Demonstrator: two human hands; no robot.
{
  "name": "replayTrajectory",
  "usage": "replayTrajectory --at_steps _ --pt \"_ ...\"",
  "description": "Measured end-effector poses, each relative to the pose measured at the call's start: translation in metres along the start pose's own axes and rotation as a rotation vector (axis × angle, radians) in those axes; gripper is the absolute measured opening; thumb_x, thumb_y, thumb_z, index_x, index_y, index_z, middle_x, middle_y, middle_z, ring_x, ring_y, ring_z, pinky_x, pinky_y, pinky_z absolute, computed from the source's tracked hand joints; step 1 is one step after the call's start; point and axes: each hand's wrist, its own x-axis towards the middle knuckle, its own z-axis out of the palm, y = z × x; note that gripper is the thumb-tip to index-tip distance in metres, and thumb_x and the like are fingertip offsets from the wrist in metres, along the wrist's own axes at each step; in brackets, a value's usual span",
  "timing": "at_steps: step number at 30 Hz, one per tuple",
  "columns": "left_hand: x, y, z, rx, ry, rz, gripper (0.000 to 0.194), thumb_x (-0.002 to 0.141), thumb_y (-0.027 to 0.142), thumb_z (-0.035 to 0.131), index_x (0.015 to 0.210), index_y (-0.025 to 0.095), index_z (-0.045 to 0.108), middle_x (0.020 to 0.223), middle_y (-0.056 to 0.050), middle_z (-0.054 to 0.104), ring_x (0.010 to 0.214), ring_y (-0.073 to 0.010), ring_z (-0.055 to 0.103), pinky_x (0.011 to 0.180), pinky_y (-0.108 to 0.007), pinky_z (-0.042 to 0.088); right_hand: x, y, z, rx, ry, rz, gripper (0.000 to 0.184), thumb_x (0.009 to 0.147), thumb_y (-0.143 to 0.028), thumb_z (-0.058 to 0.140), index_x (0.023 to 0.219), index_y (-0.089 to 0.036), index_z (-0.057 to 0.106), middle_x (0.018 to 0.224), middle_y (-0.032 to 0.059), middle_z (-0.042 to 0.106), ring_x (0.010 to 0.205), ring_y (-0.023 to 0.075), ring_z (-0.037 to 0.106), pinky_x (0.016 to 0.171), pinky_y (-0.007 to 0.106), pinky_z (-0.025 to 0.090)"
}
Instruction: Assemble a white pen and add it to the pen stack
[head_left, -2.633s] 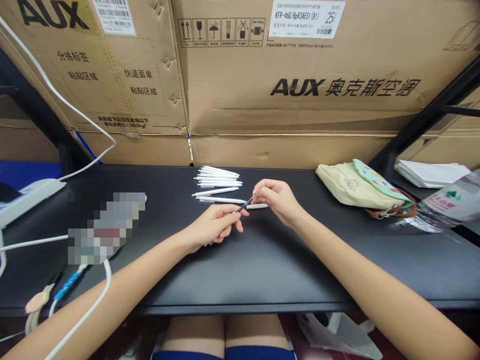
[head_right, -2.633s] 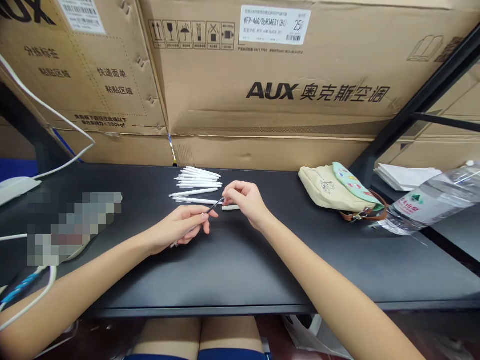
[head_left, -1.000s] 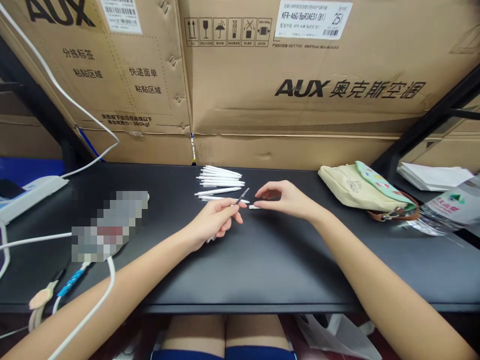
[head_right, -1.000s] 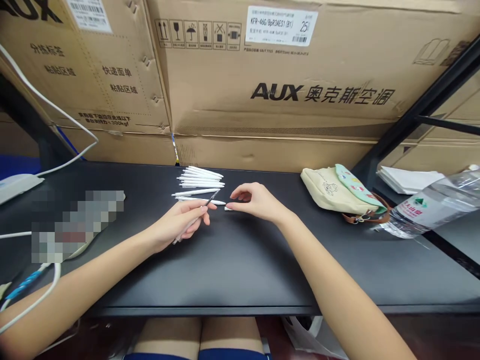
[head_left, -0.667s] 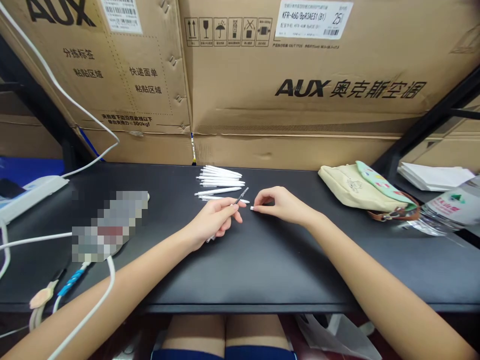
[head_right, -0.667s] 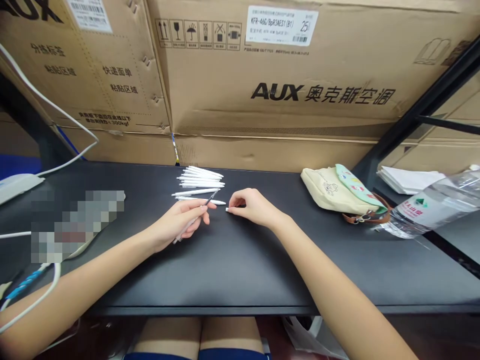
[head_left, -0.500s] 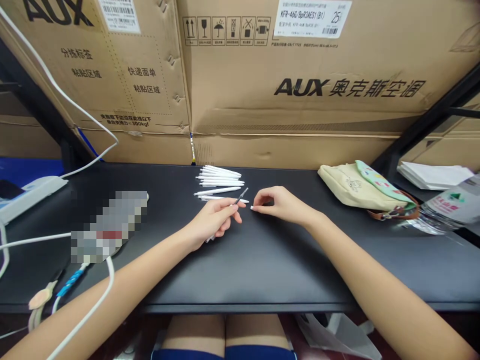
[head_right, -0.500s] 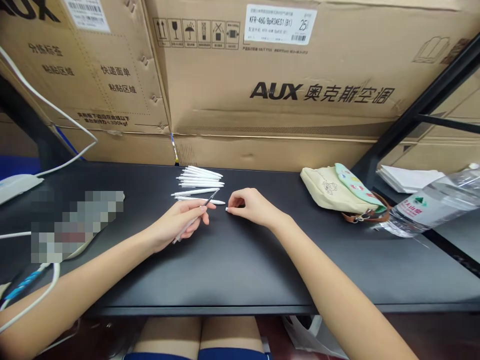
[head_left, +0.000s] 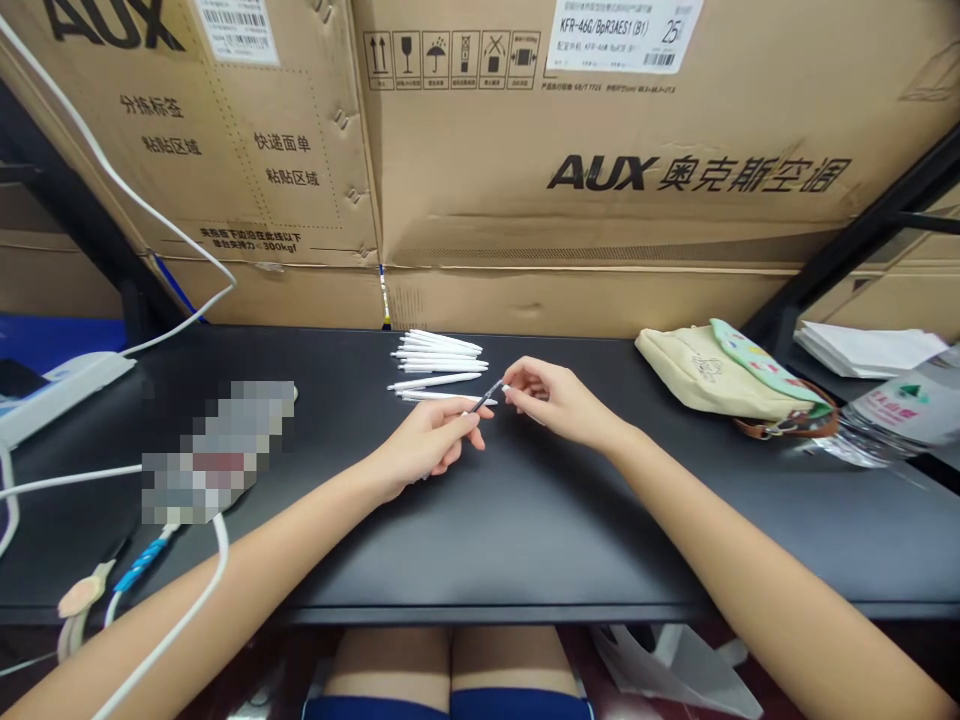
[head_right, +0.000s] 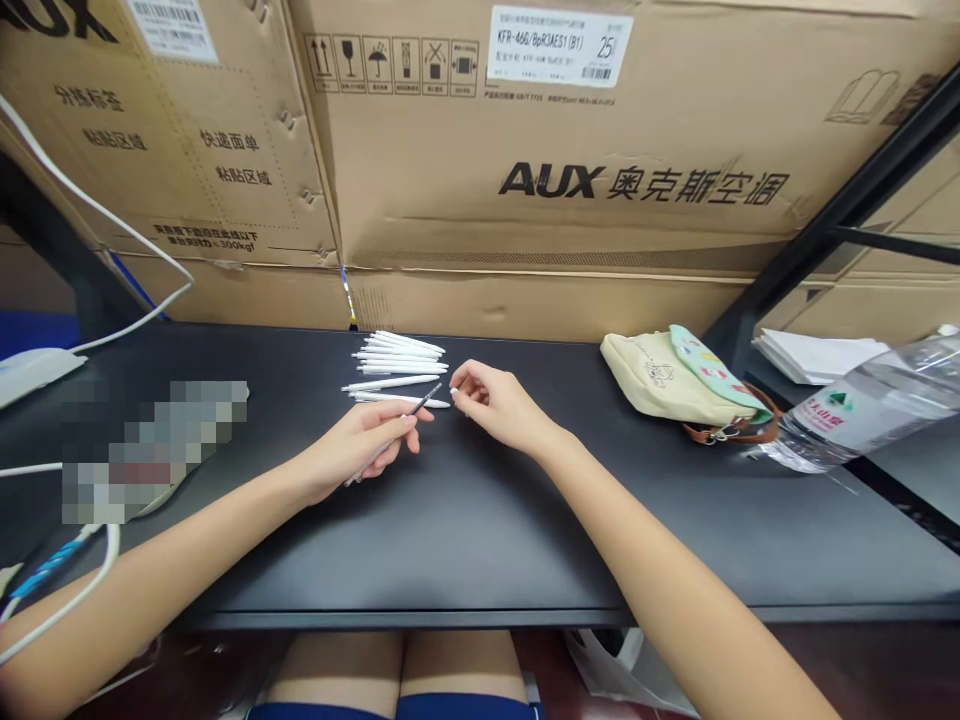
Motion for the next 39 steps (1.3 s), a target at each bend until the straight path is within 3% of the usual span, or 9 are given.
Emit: replayTrajectory --at_steps 4,9,12,16,20,25,31,39 --pt "-0.003 -0.002 0.0 0.2 -0.049 0.075 0.03 0.088 0.035 0.046 0.105 0.013 0.06 0.071 0.0 0.059 0.043 -0.0055 0.037 0.042 -0.019 0.032 0.001 -0.002 0.002 0.147 0.1 0.01 0.017 0.082 -0.035 0.055 0.088 -0.019 0.052 0.073 0.0006 0.057 0.056 0.0108 0.054 0.055 0.026 0.045" --pt "-0.012 0.0 0.004 0.717 -0.162 0.27 0.028 0.091 0.025 0.039 0.103 0.016 0.063 0.081 -0.003 0.066 0.07 -0.0142 0.057 0.066 -0.024 0.042 0.003 -0.005 0.001 0.261 0.159 -0.001 0.02 0.081 -0.038 0.057 0.085 -0.019 0.053 0.075 0.0024 0.061 0.051 0.0092 0.053 0.049 0.024 0.042" --pt "-0.017 0.002 0.007 0.933 -0.201 0.328 0.03 0.092 0.022 0.037 0.107 0.016 0.061 0.095 -0.006 0.067 0.08 -0.0185 0.061 0.071 -0.028 0.043 0.003 -0.006 0.003 0.28 0.092 0.039 0.017 0.08 -0.034 0.059 0.083 -0.018 0.056 0.072 0.0021 0.062 0.052 0.0094 0.053 0.049 0.024 0.042" --pt "-0.019 0.002 0.01 1.065 -0.213 0.353 0.03 0.093 0.023 0.035 0.111 0.018 0.059 0.102 -0.007 0.067 0.09 -0.0225 0.062 0.076 -0.031 0.044 0.001 -0.006 0.008 0.254 -0.092 0.124 0.014 0.078 -0.028 0.058 0.082 -0.016 0.061 0.072 0.0027 0.064 0.056 0.0107 0.055 0.054 0.025 0.045" --pt "-0.019 0.001 0.009 1.065 -0.212 0.366 0.029 0.092 0.022 0.037 0.108 0.018 0.06 0.101 -0.007 0.067 0.088 -0.0215 0.063 0.075 -0.03 0.045 0.001 -0.003 0.01 0.264 -0.198 0.121 0.017 0.076 -0.022 0.052 0.083 -0.015 0.065 0.07 0.0015 0.064 0.06 0.0113 0.057 0.062 0.026 0.048" --pt "-0.018 0.002 0.007 0.94 -0.203 0.377 0.028 0.091 0.022 0.039 0.106 0.018 0.062 0.095 -0.007 0.068 0.083 -0.0191 0.062 0.074 -0.027 0.044 0.001 -0.002 0.007 0.274 -0.242 0.082 0.018 0.067 -0.014 0.061 0.084 -0.014 0.066 0.072 0.0016 0.067 0.067 0.0126 0.061 0.068 0.026 0.049" --pt "-0.016 0.002 0.005 0.783 -0.144 0.325 0.029 0.091 0.022 0.036 0.107 0.015 0.06 0.081 -0.004 0.066 0.072 -0.0161 0.059 0.071 -0.025 0.043 0.001 -0.004 0.002 0.307 -0.173 0.074 0.018 0.065 -0.017 0.069 0.083 -0.014 0.067 0.07 0.0023 0.067 0.066 0.0134 0.063 0.065 0.027 0.052" --pt "-0.016 0.003 0.005 0.66 -0.128 0.312 0.028 0.092 0.026 0.036 0.104 0.016 0.06 0.079 -0.002 0.065 0.077 -0.0151 0.059 0.075 -0.024 0.042 0.001 -0.008 -0.003 0.41 -0.075 0.086 0.021 0.064 -0.024 0.074 0.082 -0.015 0.069 0.074 0.0044 0.071 0.068 0.0158 0.067 0.065 0.028 0.055"
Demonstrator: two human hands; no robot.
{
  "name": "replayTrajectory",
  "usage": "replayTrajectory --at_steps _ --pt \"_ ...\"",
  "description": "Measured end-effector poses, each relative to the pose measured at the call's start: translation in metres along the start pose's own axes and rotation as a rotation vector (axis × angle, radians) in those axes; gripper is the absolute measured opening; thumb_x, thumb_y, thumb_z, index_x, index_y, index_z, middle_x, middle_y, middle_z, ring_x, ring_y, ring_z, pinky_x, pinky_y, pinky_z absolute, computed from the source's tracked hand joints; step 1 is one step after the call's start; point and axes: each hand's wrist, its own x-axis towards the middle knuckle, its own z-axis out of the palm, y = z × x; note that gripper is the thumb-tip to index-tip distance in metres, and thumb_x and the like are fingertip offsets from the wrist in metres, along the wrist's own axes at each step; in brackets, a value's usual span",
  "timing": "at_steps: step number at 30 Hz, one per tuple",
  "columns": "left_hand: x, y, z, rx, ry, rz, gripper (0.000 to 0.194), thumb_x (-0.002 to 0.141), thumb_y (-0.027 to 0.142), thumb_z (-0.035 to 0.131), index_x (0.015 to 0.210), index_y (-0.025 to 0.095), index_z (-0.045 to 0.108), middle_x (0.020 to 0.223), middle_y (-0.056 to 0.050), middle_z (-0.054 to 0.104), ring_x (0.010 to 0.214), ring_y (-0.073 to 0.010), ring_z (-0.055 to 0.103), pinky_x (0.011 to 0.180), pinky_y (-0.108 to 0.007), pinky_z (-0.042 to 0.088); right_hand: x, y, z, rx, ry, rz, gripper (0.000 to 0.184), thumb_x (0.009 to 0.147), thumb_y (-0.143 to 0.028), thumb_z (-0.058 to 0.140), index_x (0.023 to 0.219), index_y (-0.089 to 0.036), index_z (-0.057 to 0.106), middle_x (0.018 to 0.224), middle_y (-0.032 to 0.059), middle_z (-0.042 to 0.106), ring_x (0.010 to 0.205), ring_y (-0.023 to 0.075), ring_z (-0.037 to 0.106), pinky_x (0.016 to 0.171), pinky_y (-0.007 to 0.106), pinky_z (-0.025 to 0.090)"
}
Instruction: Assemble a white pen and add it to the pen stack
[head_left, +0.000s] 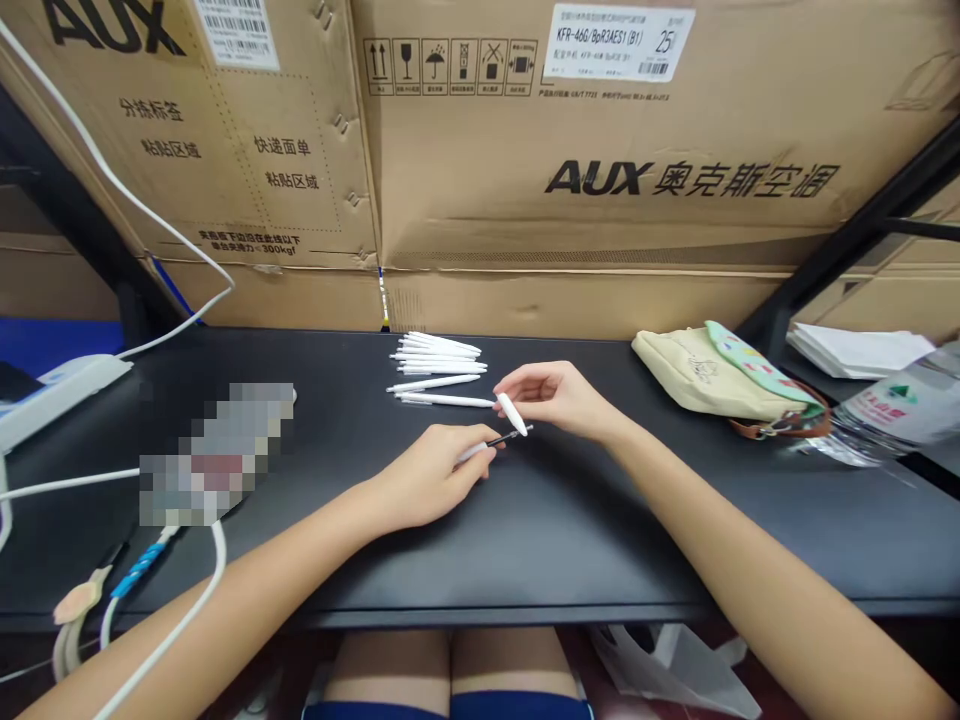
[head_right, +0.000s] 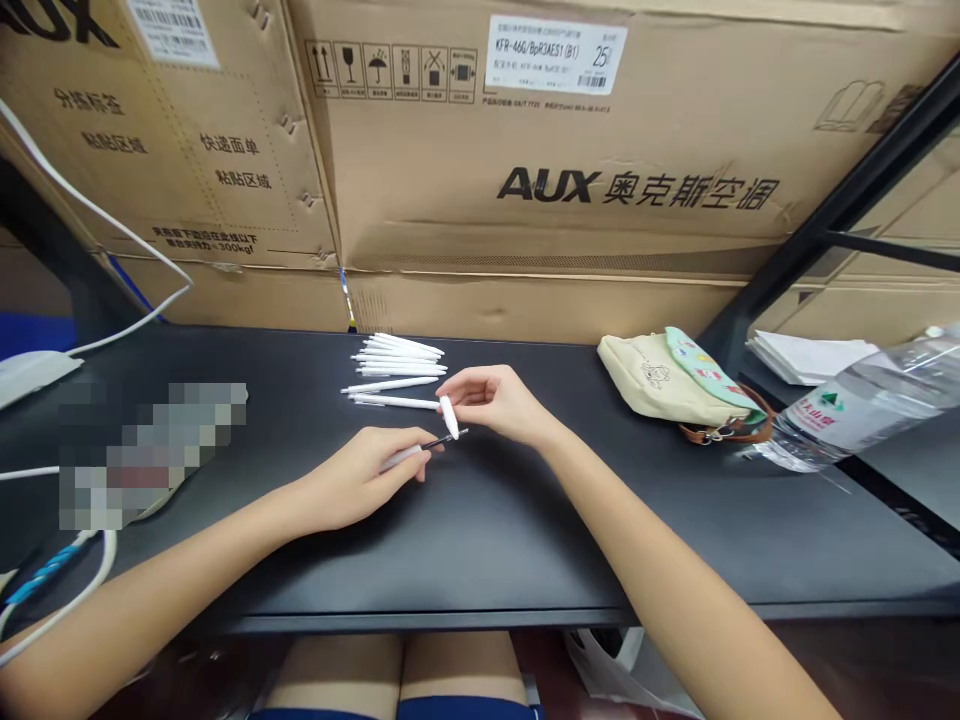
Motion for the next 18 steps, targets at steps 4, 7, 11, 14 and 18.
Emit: replayTrajectory --at_steps 4,7,11,14,18 --pt "0.001 0.001 -0.001 -0.046 0.028 -0.01 0.026 0.092 0.028 0.038 0.096 0.016 0.061 0.078 -0.001 0.066 0.077 -0.0152 0.059 0.075 -0.025 0.042 0.001 -0.001 0.0 0.023 0.038 0.005 0.026 0.06 -0.029 0.078 0.081 -0.015 0.069 0.072 0.005 0.071 0.068 0.0182 0.068 0.066 0.031 0.056" --pt "0.001 0.001 -0.001 -0.08 0.061 -0.028 0.025 0.091 0.029 0.04 0.095 0.016 0.062 0.078 -0.001 0.066 0.074 -0.0147 0.059 0.073 -0.025 0.042 0.004 0.003 -0.005 0.111 0.162 -0.016 0.032 0.056 -0.03 0.081 0.081 -0.016 0.069 0.073 0.0044 0.071 0.071 0.0189 0.069 0.073 0.035 0.055" --pt "0.001 0.002 -0.001 -0.129 0.082 -0.043 0.026 0.091 0.03 0.041 0.084 0.016 0.062 0.085 -0.002 0.068 0.084 -0.0165 0.06 0.076 -0.025 0.042 0.01 0.01 -0.013 0.291 0.34 0.023 0.039 0.051 -0.03 0.085 0.084 -0.02 0.066 0.074 0.0001 0.069 0.072 0.0155 0.068 0.074 0.03 0.054" --pt "0.002 0.003 -0.002 -0.161 0.097 -0.053 0.029 0.09 0.031 0.041 0.077 0.016 0.062 0.089 -0.004 0.068 0.082 -0.0163 0.059 0.075 -0.026 0.042 0.011 0.01 -0.012 0.343 0.386 0.049 0.032 0.057 -0.035 0.082 0.076 -0.018 0.063 0.064 -0.003 0.062 0.057 0.0093 0.061 0.06 0.023 0.052" --pt "0.004 0.0 -0.002 -0.228 0.114 -0.122 0.03 0.089 0.036 0.042 0.086 0.015 0.063 0.081 -0.004 0.066 0.059 -0.0118 0.049 0.058 -0.024 0.04 0.007 0.003 -0.002 0.365 0.314 0.044 0.027 0.064 -0.037 0.078 0.073 -0.017 0.062 0.067 -0.0017 0.061 0.056 0.0068 0.056 0.054 0.019 0.049"
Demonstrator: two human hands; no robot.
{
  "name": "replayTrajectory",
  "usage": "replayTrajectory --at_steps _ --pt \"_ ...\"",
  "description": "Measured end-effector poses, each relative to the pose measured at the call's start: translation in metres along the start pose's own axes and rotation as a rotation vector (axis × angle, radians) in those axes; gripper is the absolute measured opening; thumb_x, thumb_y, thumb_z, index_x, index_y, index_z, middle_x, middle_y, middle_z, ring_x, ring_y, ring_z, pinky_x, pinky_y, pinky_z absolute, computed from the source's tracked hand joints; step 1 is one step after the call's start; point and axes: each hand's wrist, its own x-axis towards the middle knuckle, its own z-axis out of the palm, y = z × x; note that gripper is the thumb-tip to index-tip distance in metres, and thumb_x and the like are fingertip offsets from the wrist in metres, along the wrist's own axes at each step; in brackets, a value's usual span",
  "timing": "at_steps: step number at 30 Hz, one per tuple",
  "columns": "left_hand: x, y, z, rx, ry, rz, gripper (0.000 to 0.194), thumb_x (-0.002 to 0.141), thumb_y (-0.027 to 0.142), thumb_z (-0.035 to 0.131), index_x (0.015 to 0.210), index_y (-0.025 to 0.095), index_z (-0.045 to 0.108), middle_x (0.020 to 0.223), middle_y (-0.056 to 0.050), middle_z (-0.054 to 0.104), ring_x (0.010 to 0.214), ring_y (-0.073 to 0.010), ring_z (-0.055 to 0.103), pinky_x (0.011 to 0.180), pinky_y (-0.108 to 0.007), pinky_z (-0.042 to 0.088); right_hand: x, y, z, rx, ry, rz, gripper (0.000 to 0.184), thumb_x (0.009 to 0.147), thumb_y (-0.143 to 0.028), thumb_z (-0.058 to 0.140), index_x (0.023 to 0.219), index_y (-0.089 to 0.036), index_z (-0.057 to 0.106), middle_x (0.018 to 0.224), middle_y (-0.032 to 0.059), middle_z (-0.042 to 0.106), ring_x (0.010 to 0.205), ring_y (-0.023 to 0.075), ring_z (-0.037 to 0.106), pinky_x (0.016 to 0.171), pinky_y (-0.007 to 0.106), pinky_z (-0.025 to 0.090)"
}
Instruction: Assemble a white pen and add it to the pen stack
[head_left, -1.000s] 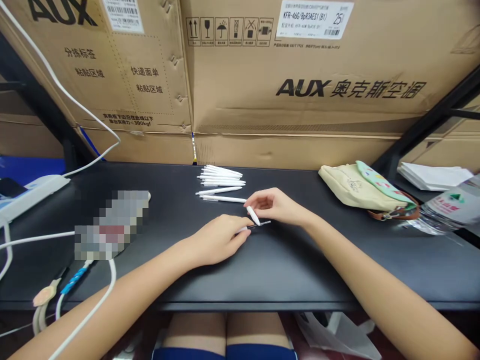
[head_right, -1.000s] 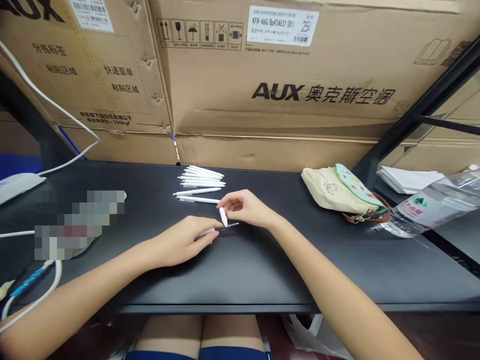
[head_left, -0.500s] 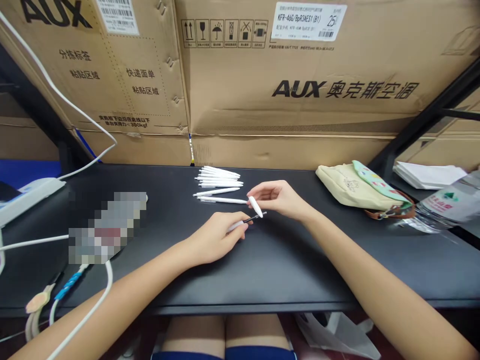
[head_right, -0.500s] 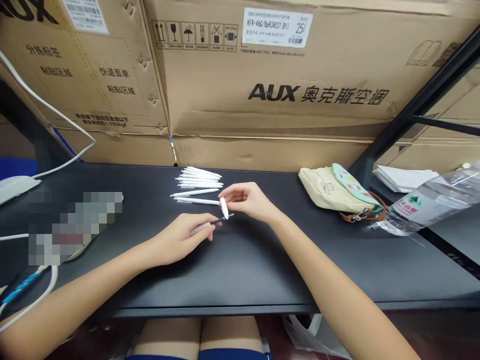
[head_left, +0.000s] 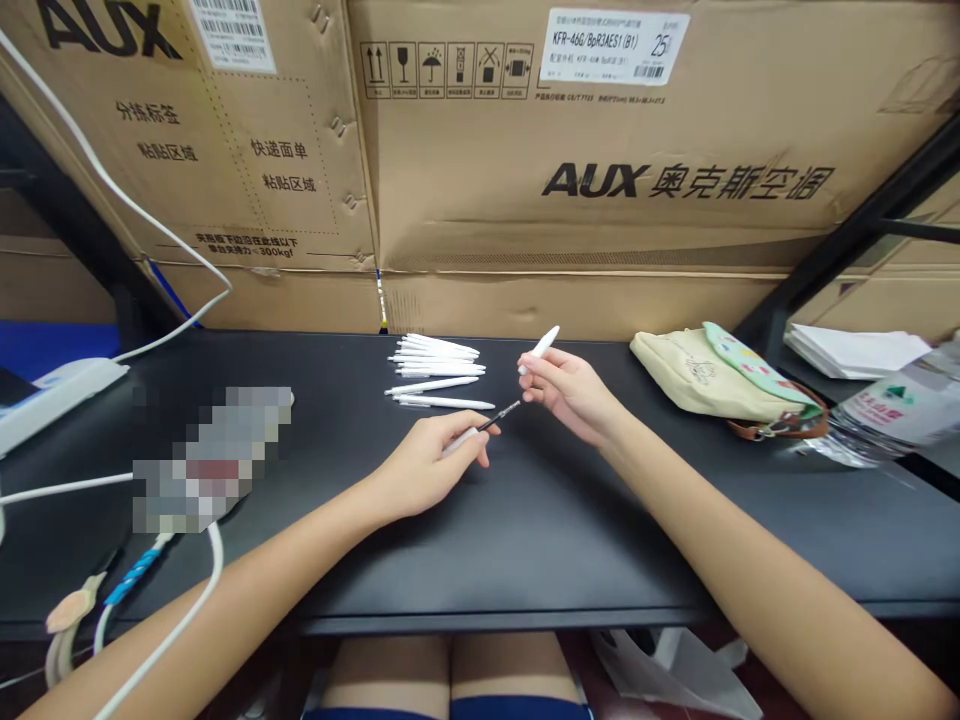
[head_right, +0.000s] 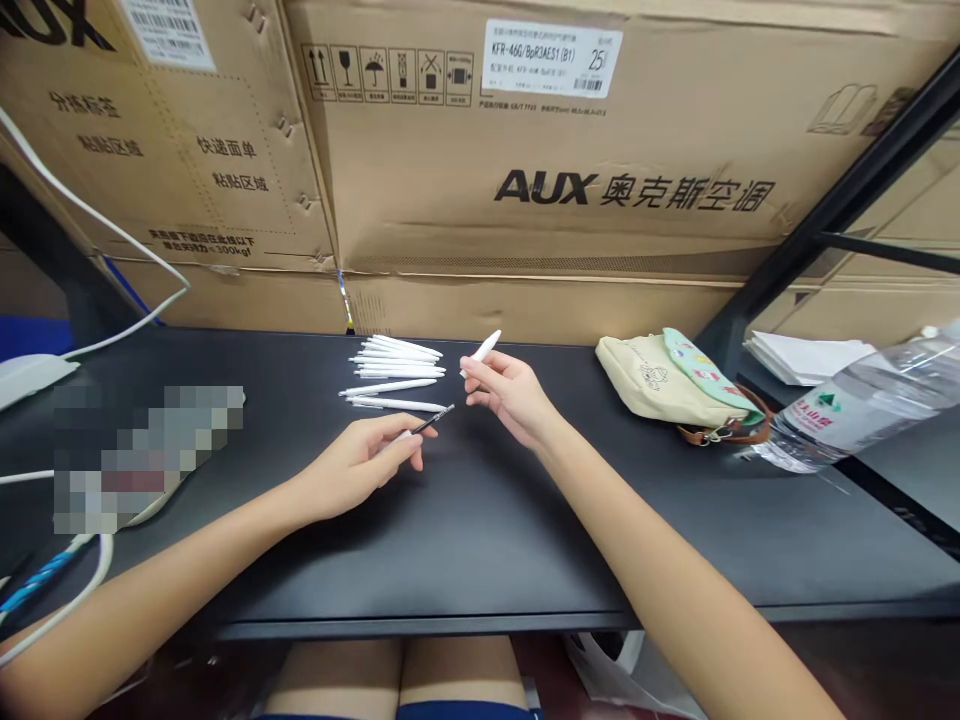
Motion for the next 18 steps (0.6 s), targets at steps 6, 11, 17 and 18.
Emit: replayTrajectory --at_steps 6,11,17,18 --pt "0.004 -0.006 0.0 -0.137 0.019 -0.043 0.033 0.087 0.04 0.045 0.094 0.013 0.062 0.072 -0.003 0.062 0.047 -0.0075 0.037 0.045 -0.021 0.031 -0.008 0.0 0.009 -0.017 -0.112 0.064 0.027 0.068 -0.038 0.075 0.078 -0.016 0.062 0.077 0.0049 0.069 0.068 0.0121 0.065 0.065 0.024 0.053" --pt "0.006 -0.005 0.0 -0.222 0.016 -0.104 0.034 0.086 0.039 0.046 0.101 0.011 0.059 0.072 -0.002 0.059 0.044 -0.0057 0.034 0.041 -0.02 0.028 -0.009 0.002 0.011 -0.014 -0.112 0.057 0.028 0.069 -0.038 0.075 0.077 -0.015 0.063 0.076 0.0058 0.071 0.067 0.0128 0.066 0.063 0.023 0.053" --pt "0.006 -0.004 0.001 -0.3 0.016 -0.155 0.034 0.085 0.04 0.048 0.102 0.012 0.058 0.072 -0.002 0.058 0.042 -0.0042 0.032 0.038 -0.018 0.024 -0.011 0.005 0.017 -0.018 -0.065 0.032 0.029 0.067 -0.04 0.076 0.076 -0.016 0.062 0.076 0.0056 0.071 0.067 0.0136 0.067 0.062 0.024 0.053" --pt "0.006 -0.004 0.001 -0.309 0.018 -0.162 0.033 0.085 0.04 0.049 0.102 0.012 0.058 0.072 -0.002 0.058 0.042 -0.0041 0.032 0.037 -0.018 0.023 -0.012 0.006 0.018 -0.018 -0.056 0.027 0.029 0.067 -0.04 0.076 0.076 -0.016 0.062 0.076 0.0055 0.071 0.067 0.0136 0.066 0.062 0.024 0.053"
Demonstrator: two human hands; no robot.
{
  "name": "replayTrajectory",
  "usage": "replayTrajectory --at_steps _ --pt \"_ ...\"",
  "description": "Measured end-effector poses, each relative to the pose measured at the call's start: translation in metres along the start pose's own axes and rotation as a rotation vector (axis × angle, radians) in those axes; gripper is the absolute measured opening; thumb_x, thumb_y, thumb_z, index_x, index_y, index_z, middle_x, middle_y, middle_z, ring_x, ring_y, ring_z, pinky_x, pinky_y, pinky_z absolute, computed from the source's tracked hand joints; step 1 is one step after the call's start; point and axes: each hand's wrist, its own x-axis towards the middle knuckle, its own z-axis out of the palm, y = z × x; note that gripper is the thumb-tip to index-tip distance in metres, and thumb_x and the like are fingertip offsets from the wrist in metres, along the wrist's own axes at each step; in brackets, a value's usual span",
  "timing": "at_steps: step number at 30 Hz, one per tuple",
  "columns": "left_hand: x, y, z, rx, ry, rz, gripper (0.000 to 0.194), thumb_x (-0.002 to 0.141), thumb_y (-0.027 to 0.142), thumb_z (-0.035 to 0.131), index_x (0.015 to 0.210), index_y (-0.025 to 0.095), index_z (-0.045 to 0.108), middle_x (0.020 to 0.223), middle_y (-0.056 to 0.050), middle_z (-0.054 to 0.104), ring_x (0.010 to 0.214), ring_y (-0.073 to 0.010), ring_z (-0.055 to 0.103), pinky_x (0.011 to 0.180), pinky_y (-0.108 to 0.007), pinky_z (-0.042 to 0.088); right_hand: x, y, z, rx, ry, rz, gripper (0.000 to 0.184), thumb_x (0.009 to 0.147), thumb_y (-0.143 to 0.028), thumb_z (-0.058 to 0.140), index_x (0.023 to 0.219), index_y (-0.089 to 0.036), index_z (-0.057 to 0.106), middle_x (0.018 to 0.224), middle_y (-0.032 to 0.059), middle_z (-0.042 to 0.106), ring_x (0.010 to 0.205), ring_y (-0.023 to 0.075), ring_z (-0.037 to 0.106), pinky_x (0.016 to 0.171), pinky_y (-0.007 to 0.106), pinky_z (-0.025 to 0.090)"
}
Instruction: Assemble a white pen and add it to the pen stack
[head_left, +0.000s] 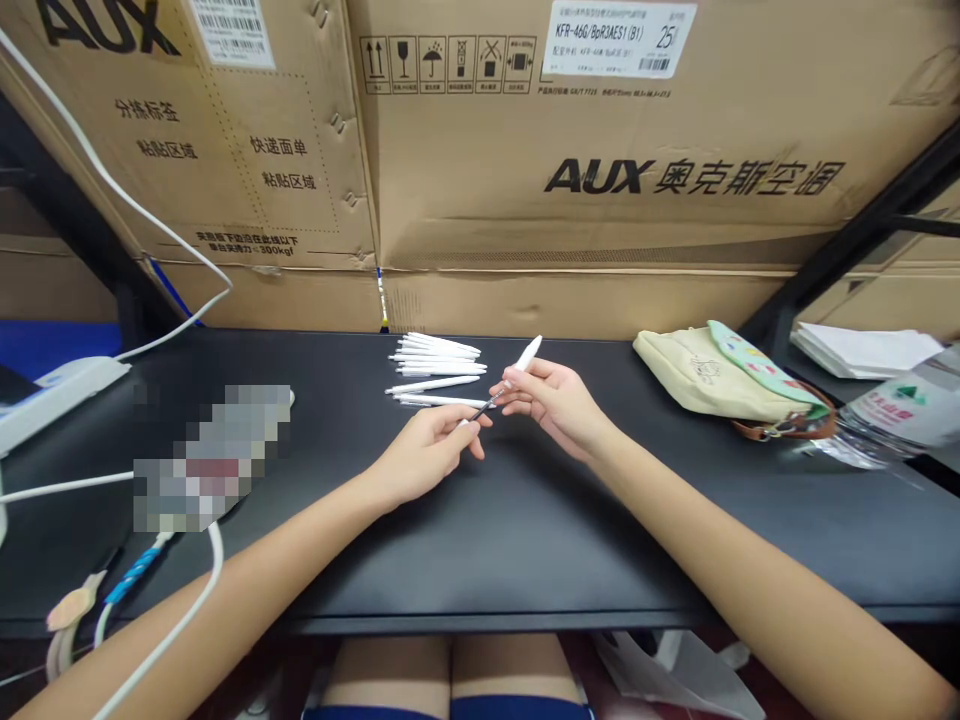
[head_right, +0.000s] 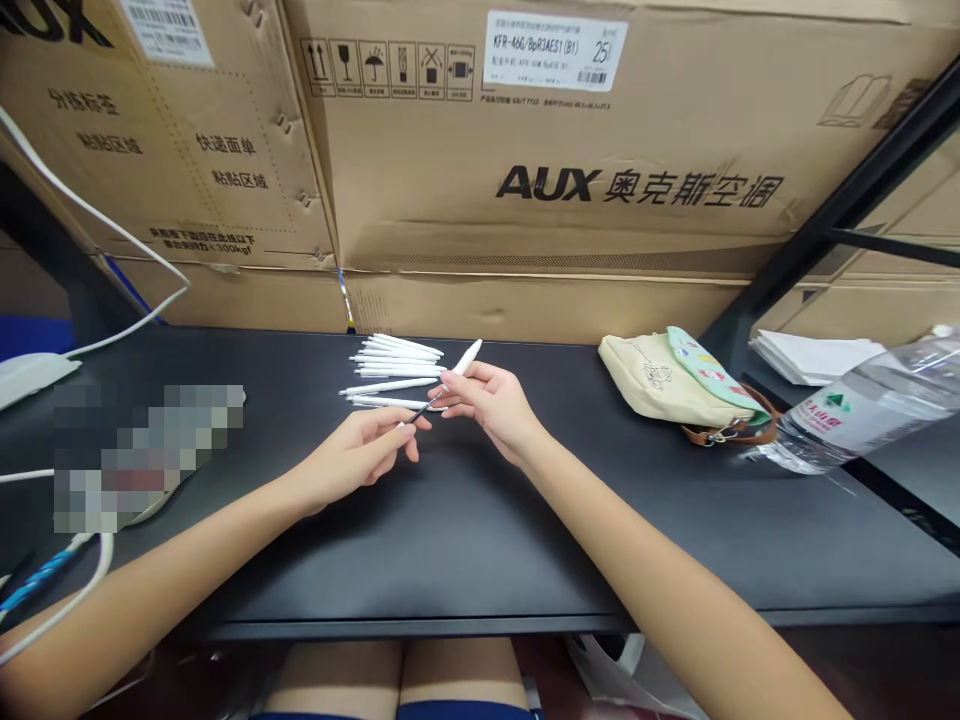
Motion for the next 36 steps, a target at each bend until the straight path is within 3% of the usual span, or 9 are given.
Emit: replayTrajectory --at_steps 6,12,18,25,29,33,36 --pt "0.0 0.001 0.0 -0.087 0.004 -0.034 0.029 0.083 0.037 0.052 0.097 0.012 0.06 0.066 0.001 0.055 0.039 -0.0027 0.028 0.037 -0.018 0.022 -0.004 0.004 0.009 0.005 -0.077 0.006 0.028 0.068 -0.039 0.075 0.078 -0.016 0.064 0.081 0.0056 0.071 0.066 0.0138 0.066 0.068 0.029 0.054" --pt "0.001 0.002 0.001 -0.089 0.03 -0.007 0.04 0.082 0.039 0.056 0.111 0.012 0.057 0.076 -0.003 0.062 0.041 -0.0032 0.034 0.037 -0.017 0.023 -0.007 0.006 0.01 -0.006 -0.109 0.046 0.025 0.068 -0.035 0.075 0.083 -0.016 0.07 0.092 0.0063 0.07 0.082 0.0155 0.064 0.073 0.028 0.051" --pt "0.0 0.002 0.001 -0.079 -0.02 0.007 0.05 0.08 0.048 0.058 0.115 0.013 0.059 0.087 -0.008 0.066 0.045 -0.0038 0.04 0.037 -0.017 0.023 -0.008 0.011 0.011 0.029 -0.304 0.103 0.023 0.07 -0.032 0.074 0.086 -0.015 0.07 0.071 0.0005 0.063 0.059 0.0081 0.051 0.066 0.027 0.045" --pt "0.003 -0.001 -0.001 -0.065 -0.013 0.018 0.042 0.081 0.047 0.056 0.101 0.011 0.064 0.087 -0.008 0.066 0.046 -0.0034 0.038 0.037 -0.017 0.022 -0.009 0.007 0.011 -0.14 -0.193 0.032 0.031 0.068 -0.032 0.075 0.094 -0.016 0.07 0.081 0.004 0.067 0.069 0.0125 0.058 0.069 0.03 0.048" --pt "0.005 0.0 -0.001 -0.072 0.006 -0.016 0.039 0.081 0.046 0.056 0.099 0.012 0.063 0.086 -0.007 0.066 0.044 -0.0033 0.036 0.038 -0.017 0.02 -0.005 0.002 0.005 -0.057 -0.117 -0.047 0.031 0.068 -0.033 0.075 0.096 -0.02 0.069 0.095 0.0053 0.069 0.079 0.0147 0.062 0.065 0.027 0.052" --pt "0.005 -0.002 -0.001 -0.04 0.015 -0.022 0.038 0.082 0.045 0.056 0.099 0.012 0.063 0.086 -0.008 0.067 0.044 -0.0037 0.035 0.039 -0.018 0.023 -0.001 -0.001 -0.003 -0.015 -0.071 -0.119 0.021 0.065 -0.029 0.078 0.081 -0.018 0.071 0.083 0.0047 0.072 0.07 0.0128 0.063 0.061 0.025 0.052" --pt "0.004 -0.003 -0.001 0.012 0.028 0.022 0.04 0.082 0.045 0.054 0.102 0.012 0.064 0.086 -0.008 0.068 0.046 -0.0052 0.038 0.04 -0.019 0.025 0.001 -0.001 -0.007 -0.019 -0.09 -0.075 0.024 0.064 -0.027 0.079 0.085 -0.017 0.072 0.086 0.0054 0.073 0.069 0.0125 0.064 0.07 0.029 0.054"
